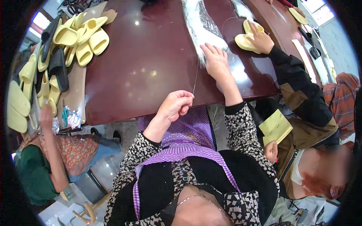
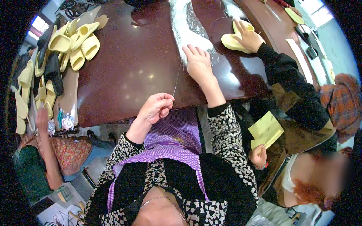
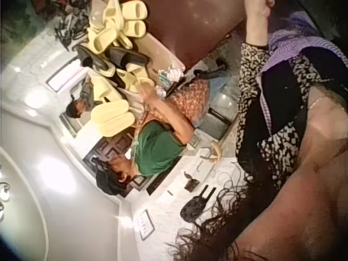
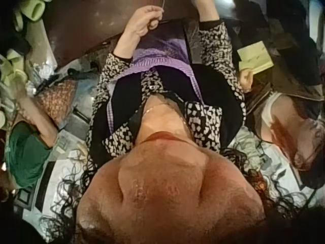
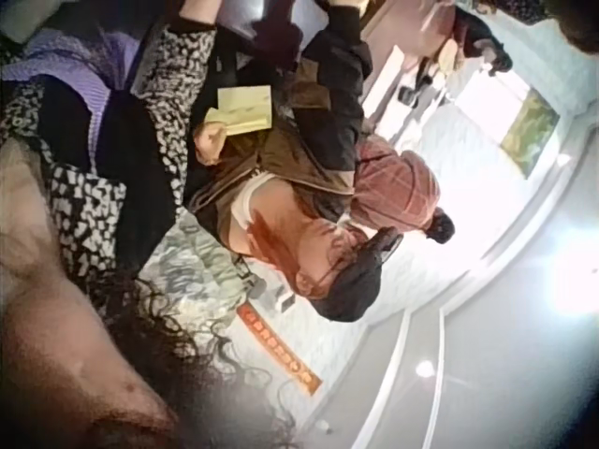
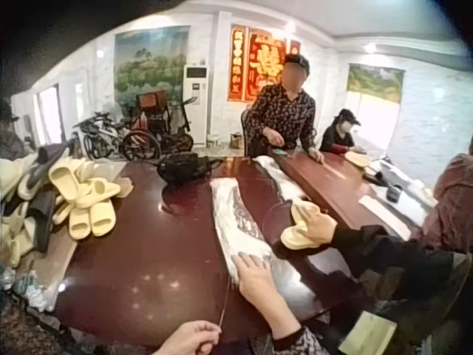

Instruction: The person pairs slides together and fastens each pair using plastic ties.

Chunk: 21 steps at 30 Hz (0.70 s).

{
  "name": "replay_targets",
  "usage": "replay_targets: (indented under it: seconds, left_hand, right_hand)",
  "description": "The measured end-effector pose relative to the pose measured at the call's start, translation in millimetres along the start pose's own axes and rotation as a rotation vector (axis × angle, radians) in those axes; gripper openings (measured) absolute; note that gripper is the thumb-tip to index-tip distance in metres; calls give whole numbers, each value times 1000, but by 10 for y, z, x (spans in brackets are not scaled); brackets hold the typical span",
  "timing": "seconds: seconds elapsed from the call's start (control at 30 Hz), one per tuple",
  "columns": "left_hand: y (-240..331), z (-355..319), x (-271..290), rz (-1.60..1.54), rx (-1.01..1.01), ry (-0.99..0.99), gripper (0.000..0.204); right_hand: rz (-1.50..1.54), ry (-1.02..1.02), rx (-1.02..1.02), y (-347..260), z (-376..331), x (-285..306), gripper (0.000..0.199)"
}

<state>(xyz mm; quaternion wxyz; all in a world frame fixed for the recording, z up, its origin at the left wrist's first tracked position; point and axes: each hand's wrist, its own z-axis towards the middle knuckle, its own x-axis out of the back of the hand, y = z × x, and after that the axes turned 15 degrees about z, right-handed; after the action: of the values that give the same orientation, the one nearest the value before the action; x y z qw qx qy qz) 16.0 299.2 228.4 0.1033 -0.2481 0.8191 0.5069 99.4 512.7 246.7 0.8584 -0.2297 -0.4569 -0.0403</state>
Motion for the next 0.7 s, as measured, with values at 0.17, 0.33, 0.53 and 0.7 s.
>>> replay_targets:
  seconds: [0.17,0.33,0.53,0.7]
  left_hand:
    - [-100,-184,17,70,-3,-34,8]
    - [-248,-575,67,131,-18,-79,9]
    - [-431,-1084,365,115,-21,-79,9]
    - [-533,-1463,526,39,-39,-52,7]
  right_hand:
    - [-160,-243,-49,124,132,-139,41]
    - [-212,-228,-117,224,211,-178,42]
    - [-182,-196,-139,304,156,-133,44]
    - [-165,-170,-142,317,108,-118,43]
